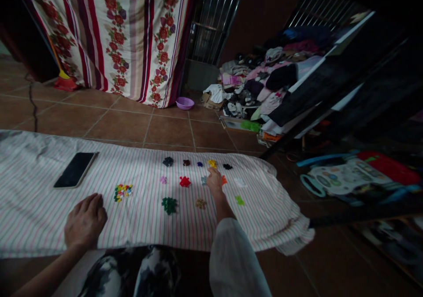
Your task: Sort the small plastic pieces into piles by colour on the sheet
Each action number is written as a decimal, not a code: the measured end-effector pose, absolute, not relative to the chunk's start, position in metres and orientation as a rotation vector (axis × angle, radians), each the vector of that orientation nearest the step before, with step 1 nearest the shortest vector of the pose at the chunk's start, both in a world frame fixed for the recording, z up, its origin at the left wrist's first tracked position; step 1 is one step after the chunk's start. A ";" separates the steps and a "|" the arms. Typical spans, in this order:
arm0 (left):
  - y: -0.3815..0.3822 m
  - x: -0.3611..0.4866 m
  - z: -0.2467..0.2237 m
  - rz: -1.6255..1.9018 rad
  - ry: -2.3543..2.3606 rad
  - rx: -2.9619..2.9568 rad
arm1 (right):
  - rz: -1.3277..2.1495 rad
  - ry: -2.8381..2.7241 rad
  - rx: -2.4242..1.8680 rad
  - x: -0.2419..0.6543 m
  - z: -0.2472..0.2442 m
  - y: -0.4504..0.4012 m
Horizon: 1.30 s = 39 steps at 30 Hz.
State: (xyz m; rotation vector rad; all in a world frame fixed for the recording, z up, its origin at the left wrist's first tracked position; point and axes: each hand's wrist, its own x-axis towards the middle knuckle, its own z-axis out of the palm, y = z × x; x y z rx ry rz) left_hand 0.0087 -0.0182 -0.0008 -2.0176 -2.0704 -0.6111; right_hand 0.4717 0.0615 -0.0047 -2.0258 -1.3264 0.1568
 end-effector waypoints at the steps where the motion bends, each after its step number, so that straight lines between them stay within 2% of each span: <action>1: -0.018 0.009 -0.001 -0.621 -2.067 -2.022 | 0.154 -1.315 -1.996 0.472 -0.005 0.060; 12: -0.018 0.010 0.000 -0.661 -2.140 -2.021 | 0.124 -1.375 -1.808 0.429 0.028 0.055; 17: -0.017 0.009 -0.005 -0.653 -2.119 -2.031 | 0.195 -1.576 -1.529 0.358 0.033 0.049; 23: -0.015 0.011 -0.013 -0.702 -2.151 -1.973 | 0.428 -1.772 -1.369 0.258 0.014 0.032; 29: -0.014 0.010 -0.014 -0.687 -2.134 -1.987 | 0.472 -1.884 -1.390 0.202 -0.009 0.024; 39: -0.014 0.011 -0.011 -0.729 -2.166 -1.997 | 0.300 -1.853 -1.575 0.181 -0.017 0.021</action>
